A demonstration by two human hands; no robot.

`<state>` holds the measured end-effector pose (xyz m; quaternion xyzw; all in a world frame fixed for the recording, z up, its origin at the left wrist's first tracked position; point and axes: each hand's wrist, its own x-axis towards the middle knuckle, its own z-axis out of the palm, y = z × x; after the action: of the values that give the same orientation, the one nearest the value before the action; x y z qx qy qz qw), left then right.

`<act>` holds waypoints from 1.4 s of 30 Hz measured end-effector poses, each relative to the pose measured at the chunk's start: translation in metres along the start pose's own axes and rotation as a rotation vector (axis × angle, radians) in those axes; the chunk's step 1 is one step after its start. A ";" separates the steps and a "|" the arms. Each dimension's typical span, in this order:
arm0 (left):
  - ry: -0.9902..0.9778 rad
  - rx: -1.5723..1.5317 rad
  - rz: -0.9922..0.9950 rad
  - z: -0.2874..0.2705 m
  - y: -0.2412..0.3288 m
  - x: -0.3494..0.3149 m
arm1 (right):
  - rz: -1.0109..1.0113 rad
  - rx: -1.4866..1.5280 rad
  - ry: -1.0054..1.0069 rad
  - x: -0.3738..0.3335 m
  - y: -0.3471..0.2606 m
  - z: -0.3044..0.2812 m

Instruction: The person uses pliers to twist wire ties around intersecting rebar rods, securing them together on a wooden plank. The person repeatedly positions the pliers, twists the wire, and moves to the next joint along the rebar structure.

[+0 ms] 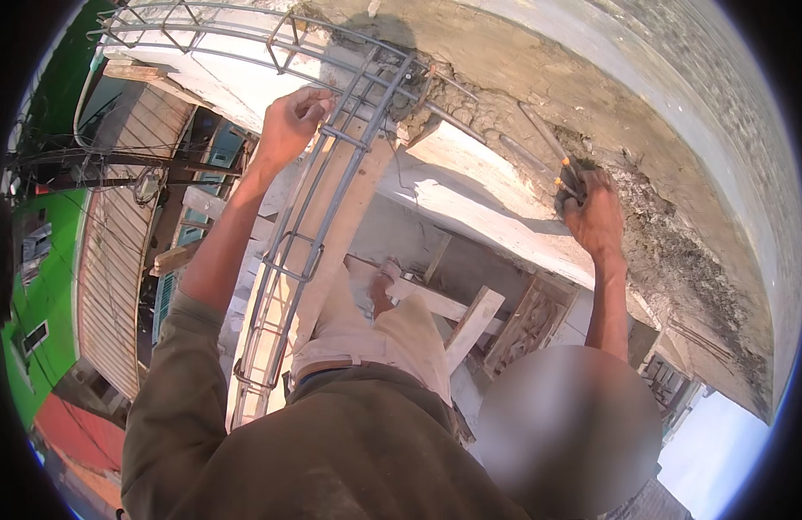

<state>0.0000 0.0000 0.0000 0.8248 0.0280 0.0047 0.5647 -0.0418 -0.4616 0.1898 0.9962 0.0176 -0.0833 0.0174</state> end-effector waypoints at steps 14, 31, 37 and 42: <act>0.206 -0.307 -0.022 -0.044 0.094 -0.064 | 0.271 0.696 0.042 -0.073 -0.033 0.023; -0.925 -0.710 -0.628 -0.156 0.138 -0.147 | -1.006 0.465 0.525 0.000 -0.300 -0.021; -0.556 -0.279 -0.579 -0.200 0.116 -0.123 | -0.006 0.930 0.064 -0.056 -0.209 0.096; -0.538 -0.111 -0.581 -0.196 0.084 -0.067 | 0.110 0.518 0.089 -0.054 -0.165 0.252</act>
<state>-0.0716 0.1492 0.1509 0.7224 0.1110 -0.3702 0.5733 -0.1427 -0.3075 -0.0545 0.9696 -0.0577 -0.0400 -0.2344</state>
